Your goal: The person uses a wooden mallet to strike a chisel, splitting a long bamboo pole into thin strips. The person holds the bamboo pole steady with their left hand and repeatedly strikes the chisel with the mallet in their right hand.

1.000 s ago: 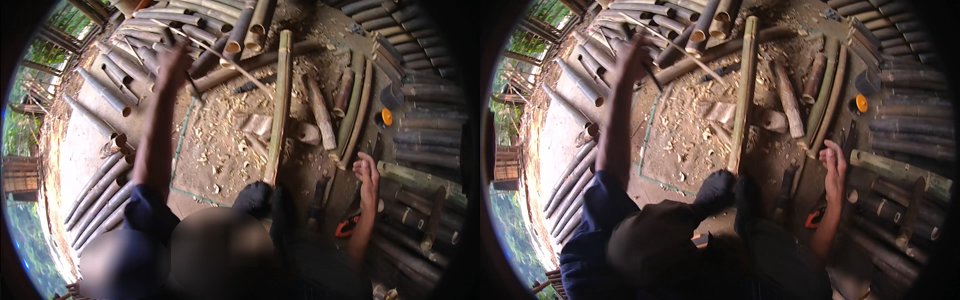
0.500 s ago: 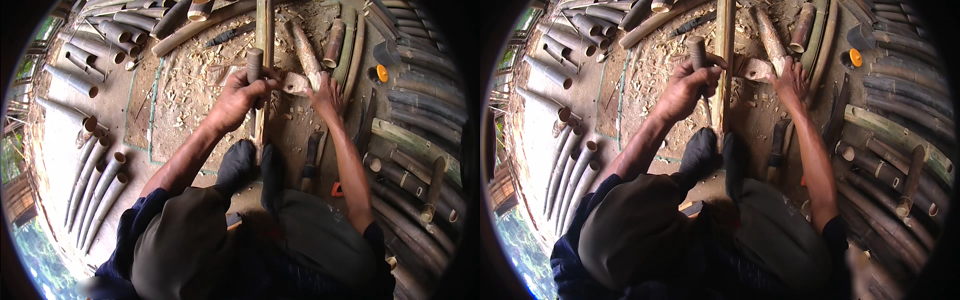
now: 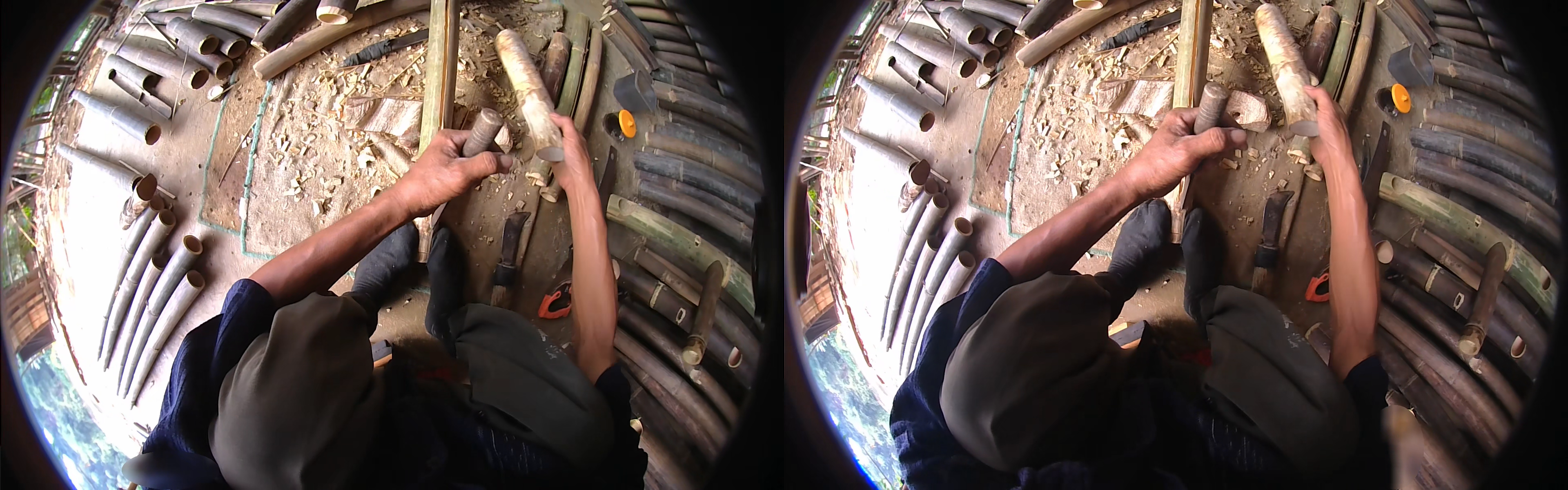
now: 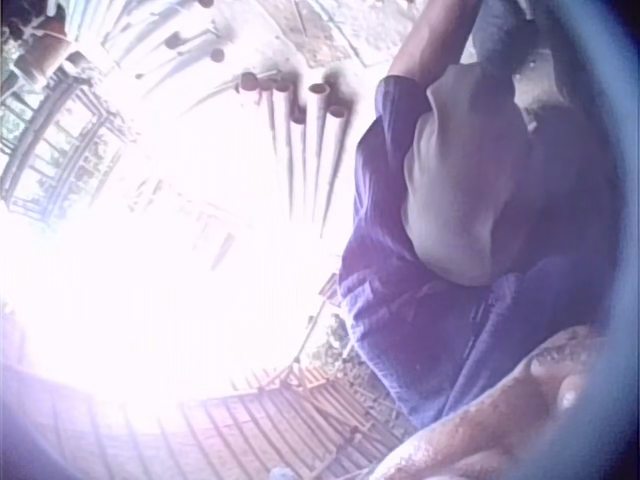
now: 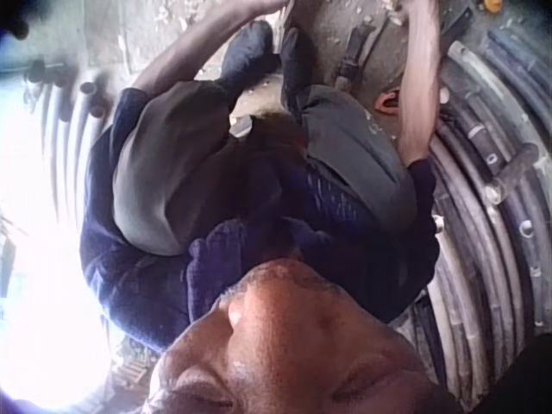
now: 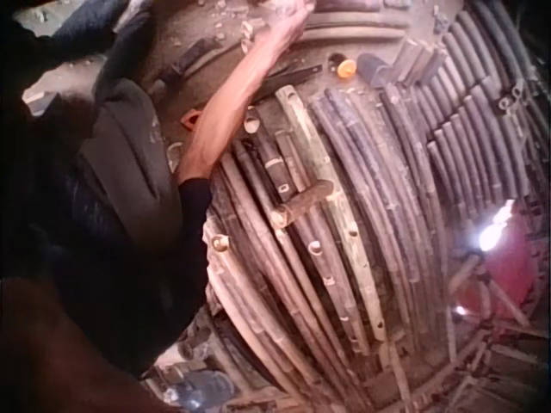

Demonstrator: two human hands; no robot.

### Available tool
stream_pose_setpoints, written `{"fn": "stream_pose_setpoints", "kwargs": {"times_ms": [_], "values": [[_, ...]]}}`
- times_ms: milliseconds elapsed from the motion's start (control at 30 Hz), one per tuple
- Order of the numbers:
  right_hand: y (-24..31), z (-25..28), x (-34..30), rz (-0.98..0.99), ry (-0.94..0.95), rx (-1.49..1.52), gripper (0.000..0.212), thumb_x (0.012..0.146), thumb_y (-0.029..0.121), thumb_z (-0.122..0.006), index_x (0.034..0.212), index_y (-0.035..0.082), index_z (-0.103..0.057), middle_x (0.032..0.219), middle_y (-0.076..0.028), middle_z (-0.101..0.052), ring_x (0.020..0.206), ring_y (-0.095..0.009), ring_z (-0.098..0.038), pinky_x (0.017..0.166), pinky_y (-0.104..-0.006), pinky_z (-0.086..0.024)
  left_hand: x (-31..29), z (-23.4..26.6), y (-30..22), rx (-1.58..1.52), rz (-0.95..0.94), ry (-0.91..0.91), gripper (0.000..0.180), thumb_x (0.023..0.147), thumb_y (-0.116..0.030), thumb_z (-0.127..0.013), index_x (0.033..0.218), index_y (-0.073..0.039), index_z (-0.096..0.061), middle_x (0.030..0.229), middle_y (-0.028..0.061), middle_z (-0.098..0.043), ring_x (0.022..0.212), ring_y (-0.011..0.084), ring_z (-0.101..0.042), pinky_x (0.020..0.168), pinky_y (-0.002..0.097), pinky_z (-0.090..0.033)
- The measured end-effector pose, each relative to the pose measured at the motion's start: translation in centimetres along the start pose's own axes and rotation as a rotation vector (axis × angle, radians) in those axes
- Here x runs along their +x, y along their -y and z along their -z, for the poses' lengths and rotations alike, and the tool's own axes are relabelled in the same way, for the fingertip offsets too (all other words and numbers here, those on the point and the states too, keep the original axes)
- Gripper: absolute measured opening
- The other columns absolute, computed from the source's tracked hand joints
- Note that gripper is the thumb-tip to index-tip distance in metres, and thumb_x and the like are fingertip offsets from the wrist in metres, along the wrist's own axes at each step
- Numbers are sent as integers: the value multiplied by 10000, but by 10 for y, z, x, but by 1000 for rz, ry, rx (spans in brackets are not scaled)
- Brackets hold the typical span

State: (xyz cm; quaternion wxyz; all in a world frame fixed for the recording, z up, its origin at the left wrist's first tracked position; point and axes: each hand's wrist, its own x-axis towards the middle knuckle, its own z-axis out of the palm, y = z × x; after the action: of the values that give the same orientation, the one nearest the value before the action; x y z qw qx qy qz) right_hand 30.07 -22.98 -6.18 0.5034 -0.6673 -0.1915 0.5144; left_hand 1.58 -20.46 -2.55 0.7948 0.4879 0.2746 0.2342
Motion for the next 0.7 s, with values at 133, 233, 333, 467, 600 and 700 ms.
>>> {"fn": "stream_pose_setpoints", "kwargs": {"times_ms": [133,233,333,467,600,700], "values": [[22,10,-60,202,281,208,849,896,683,-626,1371,-14,-519,1126,-130,-669,954,-196,-664,858,-331,-542,8,-1,22,-11,-61,35,320,931,-287,-734,1071,0,-754,889,29,-719,818,95,-637,772,268,-510],[57,-9,-103,261,313,345,840,909,662,-621,1399,-8,-489,1105,-152,-658,930,-240,-656,818,-366,-569,7,-4,22,64,-19,44,287,930,-255,-738,1038,11,-757,893,34,-725,852,102,-652,820,272,-518],[69,20,-101,218,283,171,641,947,444,-655,1349,-34,-511,1114,-175,-658,941,-246,-660,803,-378,-584,4,-4,26,38,-40,45,275,929,-245,-734,1030,10,-758,878,30,-722,850,90,-645,809,268,-514],[73,-6,-126,254,185,53,543,902,259,-637,1318,-68,-515,1119,-191,-652,907,-232,-669,776,-348,-595,-1,-3,32,-7,-27,18,287,929,-261,-731,1034,4,-761,866,27,-720,841,82,-640,792,267,-511],[81,-23,-149,238,245,-156,655,871,269,-644,1404,-53,-442,1114,-185,-642,873,-216,-670,722,-320,-614,-4,-3,28,6,-70,10,276,933,-246,-724,1039,7,-761,865,32,-720,825,90,-644,789,268,-513],[87,-43,-166,252,245,-172,712,837,283,-730,1404,-28,-432,1058,-169,-653,810,-194,-678,682,-309,-595,-4,-2,26,7,-95,11,267,932,-235,-726,1036,8,-764,859,30,-720,820,88,-646,791,269,-516]]}}
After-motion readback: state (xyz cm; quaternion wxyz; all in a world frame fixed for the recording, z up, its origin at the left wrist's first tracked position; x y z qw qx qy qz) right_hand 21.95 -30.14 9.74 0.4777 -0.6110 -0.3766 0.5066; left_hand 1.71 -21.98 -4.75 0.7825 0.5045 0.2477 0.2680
